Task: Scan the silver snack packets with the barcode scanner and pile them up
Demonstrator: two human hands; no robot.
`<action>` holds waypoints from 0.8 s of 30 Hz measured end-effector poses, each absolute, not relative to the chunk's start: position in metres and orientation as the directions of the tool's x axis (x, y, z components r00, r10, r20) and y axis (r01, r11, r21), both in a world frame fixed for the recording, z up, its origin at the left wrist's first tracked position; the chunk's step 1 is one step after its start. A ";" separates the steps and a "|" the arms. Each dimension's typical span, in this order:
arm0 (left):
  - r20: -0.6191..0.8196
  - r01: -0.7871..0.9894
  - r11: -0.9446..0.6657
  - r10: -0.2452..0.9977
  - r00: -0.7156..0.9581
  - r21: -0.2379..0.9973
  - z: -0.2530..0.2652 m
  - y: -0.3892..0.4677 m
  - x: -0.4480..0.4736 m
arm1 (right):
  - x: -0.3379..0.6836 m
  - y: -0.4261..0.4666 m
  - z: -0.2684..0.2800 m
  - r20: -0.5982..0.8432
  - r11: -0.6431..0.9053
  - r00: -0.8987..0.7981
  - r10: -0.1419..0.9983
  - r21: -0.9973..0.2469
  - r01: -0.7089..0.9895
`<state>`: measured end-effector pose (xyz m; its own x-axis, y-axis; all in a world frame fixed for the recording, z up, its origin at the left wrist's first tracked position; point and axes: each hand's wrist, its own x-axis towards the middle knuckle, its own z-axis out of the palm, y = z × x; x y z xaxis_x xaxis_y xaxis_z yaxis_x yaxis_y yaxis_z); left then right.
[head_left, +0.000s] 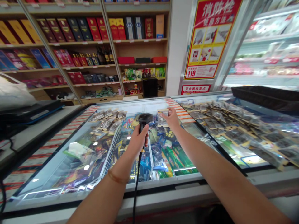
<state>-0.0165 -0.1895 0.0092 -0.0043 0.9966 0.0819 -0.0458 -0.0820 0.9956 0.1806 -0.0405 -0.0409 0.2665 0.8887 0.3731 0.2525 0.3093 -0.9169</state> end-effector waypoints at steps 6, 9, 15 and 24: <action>0.079 -0.054 -0.077 0.996 0.045 0.996 0.004 -0.189 -0.012 | 0.182 -0.046 -0.029 0.407 0.334 0.183 0.895 -0.883 0.329; 0.061 -0.040 -0.058 0.994 0.089 0.998 0.004 -0.192 -0.012 | 0.185 -0.045 -0.032 0.365 0.251 0.206 0.908 -0.867 0.431; 0.090 -0.032 -0.086 0.980 0.175 0.996 0.004 -0.196 -0.012 | 0.188 -0.037 -0.042 0.233 0.202 0.232 0.944 -0.968 0.151; 0.077 0.013 -0.083 0.963 0.257 0.996 0.003 -0.200 -0.009 | 0.187 -0.035 -0.042 0.173 0.195 0.240 0.955 -0.978 -0.073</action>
